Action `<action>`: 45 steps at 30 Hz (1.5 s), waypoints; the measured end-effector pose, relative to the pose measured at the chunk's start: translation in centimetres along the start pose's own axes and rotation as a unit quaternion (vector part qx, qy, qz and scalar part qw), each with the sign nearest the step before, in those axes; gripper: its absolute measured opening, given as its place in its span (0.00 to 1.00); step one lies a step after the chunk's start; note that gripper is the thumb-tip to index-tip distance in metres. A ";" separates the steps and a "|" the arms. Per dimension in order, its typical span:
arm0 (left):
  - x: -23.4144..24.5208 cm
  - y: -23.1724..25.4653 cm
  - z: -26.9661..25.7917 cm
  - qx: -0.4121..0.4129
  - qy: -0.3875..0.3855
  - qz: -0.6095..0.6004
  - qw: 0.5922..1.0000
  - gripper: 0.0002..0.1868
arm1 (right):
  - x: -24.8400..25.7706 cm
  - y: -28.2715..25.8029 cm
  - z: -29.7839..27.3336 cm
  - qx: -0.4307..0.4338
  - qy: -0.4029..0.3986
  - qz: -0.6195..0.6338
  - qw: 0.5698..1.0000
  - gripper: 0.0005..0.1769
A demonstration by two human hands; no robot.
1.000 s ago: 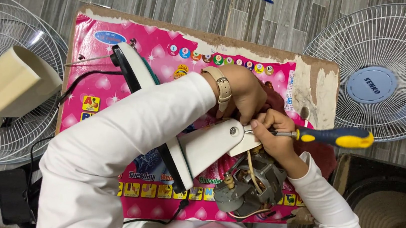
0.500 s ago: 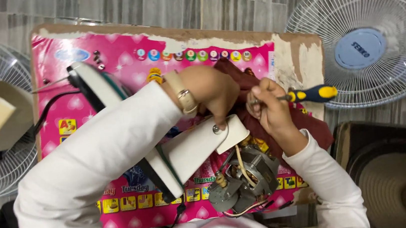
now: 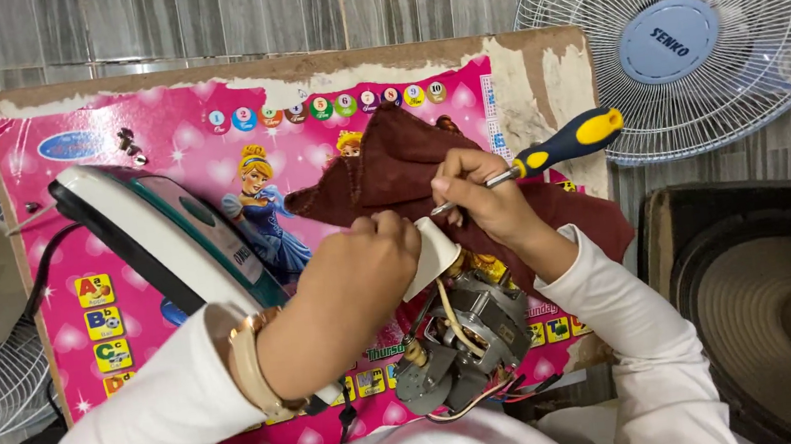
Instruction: Repairing a fan motor using a screwdriver and a cloth
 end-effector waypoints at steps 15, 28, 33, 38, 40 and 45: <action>-4.3 -0.8 -0.6 0.075 -0.028 -0.032 0.996 0.17 | -0.1 -0.6 0.1 0.006 -0.044 -0.002 0.999 0.16; -4.2 -1.0 -0.4 0.075 -0.057 -0.057 0.994 0.18 | 0.2 0.0 0.1 0.013 -0.036 -0.011 0.999 0.16; -4.1 -1.1 -0.4 0.067 -0.059 -0.058 0.994 0.18 | 0.2 -0.1 0.0 0.021 -0.036 -0.011 0.999 0.16; -4.1 -1.2 -0.4 0.063 -0.054 -0.063 0.995 0.18 | 0.1 -0.3 0.0 0.025 -0.039 -0.009 0.999 0.16; -3.9 -1.2 -0.4 0.064 -0.051 -0.065 0.994 0.19 | 0.1 -0.3 0.0 0.025 -0.040 -0.006 0.999 0.16; -4.0 -1.1 -0.4 0.060 -0.062 -0.068 0.994 0.19 | 0.0 -0.3 -0.1 0.022 -0.042 -0.003 0.999 0.16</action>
Point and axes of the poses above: each hand's wrist, its own z-axis towards the middle knuckle, its own x-axis out of the back of the hand, y = z × x, the point moved 8 cm from there along z, towards the middle knuckle, and after that the axes turned 13 degrees about -z, right-handed, at the moved point
